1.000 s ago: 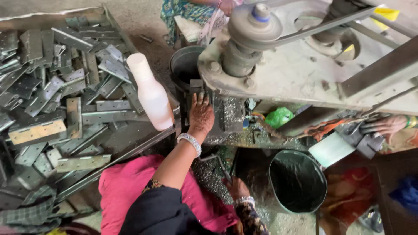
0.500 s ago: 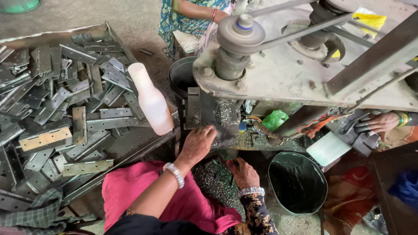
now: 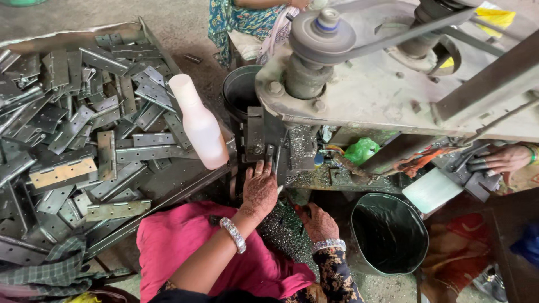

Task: The person repeatedly picks up metal hinges from a tray and presses them against a rotating grinding wheel to smooth the edges. After grinding, the person places the hinges back into the tray. The process is repeated continuously throughout the clip.

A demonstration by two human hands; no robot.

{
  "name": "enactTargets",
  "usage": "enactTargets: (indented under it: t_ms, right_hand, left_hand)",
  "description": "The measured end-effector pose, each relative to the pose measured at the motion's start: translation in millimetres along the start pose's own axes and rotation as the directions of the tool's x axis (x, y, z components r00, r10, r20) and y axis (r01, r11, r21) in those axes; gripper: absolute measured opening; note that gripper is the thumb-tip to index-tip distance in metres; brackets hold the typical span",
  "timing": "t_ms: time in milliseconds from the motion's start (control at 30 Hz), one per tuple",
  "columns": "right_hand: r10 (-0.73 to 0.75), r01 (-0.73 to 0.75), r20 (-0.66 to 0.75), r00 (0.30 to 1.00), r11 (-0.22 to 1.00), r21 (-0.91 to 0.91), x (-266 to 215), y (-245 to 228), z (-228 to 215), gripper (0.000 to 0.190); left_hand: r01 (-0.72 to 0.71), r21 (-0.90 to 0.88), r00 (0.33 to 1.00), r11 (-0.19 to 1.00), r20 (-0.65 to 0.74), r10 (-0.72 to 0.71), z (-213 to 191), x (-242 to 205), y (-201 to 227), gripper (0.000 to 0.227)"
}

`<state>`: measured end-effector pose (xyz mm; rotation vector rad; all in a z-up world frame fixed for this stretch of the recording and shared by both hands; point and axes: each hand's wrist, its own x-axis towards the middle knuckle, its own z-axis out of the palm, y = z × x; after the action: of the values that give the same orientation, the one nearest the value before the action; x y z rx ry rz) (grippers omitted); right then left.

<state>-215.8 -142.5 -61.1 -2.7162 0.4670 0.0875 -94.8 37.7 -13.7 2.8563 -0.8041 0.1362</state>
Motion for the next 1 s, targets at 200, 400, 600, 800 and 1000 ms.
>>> enactTargets:
  t_ms: [200, 400, 600, 800, 1000]
  right_hand:
    - [0.114, -0.114, 0.138, 0.984, 0.993, -0.011, 4.7, 21.2, 31.2, 0.055]
    - [0.111, -0.129, 0.190, 0.975, 0.988, 0.085, -9.3, 39.2, 87.1, 0.053]
    - [0.131, -0.112, 0.191, 0.973, 0.988, -0.109, 11.1, 41.3, 59.5, 0.051]
    - [0.181, -0.176, 0.159, 0.971, 0.983, -0.044, 0.3, 30.6, 64.8, 0.055]
    - [0.084, -0.083, 0.161, 0.983, 0.996, -0.013, 4.6, 56.7, 87.5, 0.053]
  left_hand:
    - [0.008, 0.180, 0.999, 0.984, 0.044, -0.016, -5.0, 38.6, 0.2, 0.053]
    - [-0.006, 0.086, 0.998, 0.996, -0.064, 0.011, -4.0, 20.8, -3.0, 0.062]
    - [-0.006, 0.184, 1.000, 0.983, 0.009, 0.004, -11.0, 35.5, 3.8, 0.052]
    - [0.037, 0.233, 0.988, 0.972, -0.154, -0.001, -4.2, 52.8, 5.0, 0.051]
    - [0.032, 0.299, 0.997, 0.954, -0.070, -0.012, -2.2, 44.5, 7.0, 0.052]
